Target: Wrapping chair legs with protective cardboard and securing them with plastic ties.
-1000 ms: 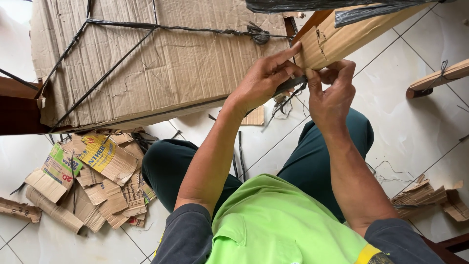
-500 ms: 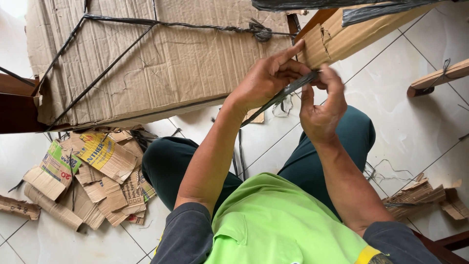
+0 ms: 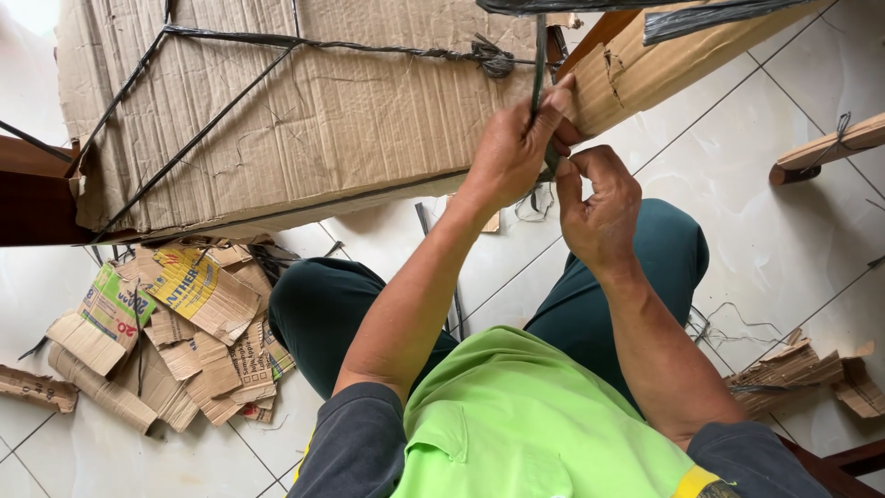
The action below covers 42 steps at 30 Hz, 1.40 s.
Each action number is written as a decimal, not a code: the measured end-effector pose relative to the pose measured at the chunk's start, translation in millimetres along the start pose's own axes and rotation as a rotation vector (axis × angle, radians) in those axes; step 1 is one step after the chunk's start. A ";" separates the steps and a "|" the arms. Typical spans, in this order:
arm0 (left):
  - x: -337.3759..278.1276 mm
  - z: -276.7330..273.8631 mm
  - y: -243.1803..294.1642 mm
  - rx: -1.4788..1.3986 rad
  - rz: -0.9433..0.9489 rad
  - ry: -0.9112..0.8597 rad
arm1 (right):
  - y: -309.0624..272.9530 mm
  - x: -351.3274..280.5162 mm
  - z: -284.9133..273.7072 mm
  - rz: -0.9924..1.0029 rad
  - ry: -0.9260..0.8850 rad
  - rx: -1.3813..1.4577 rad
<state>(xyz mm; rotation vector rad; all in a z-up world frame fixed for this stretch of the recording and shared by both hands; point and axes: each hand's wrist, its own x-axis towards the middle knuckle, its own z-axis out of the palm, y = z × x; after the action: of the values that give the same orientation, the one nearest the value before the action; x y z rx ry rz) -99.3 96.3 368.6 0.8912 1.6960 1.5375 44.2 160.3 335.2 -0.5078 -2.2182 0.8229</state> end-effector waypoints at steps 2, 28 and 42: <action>3.5 11.1 3.9 -0.001 -0.016 0.094 | -2.8 -1.3 -0.8 0.014 -0.002 0.014; 14.9 53.8 -1.2 0.110 -0.013 0.565 | -7.4 24.1 -15.8 0.074 0.108 0.134; 41.2 55.1 -30.7 0.207 0.135 0.517 | 6.5 26.0 -22.1 0.099 0.077 0.255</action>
<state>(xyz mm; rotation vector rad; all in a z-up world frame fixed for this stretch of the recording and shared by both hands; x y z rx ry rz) -76.8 158.3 332.3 0.7620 2.2313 1.8182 43.5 188.6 355.4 -0.5185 -1.9942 1.1018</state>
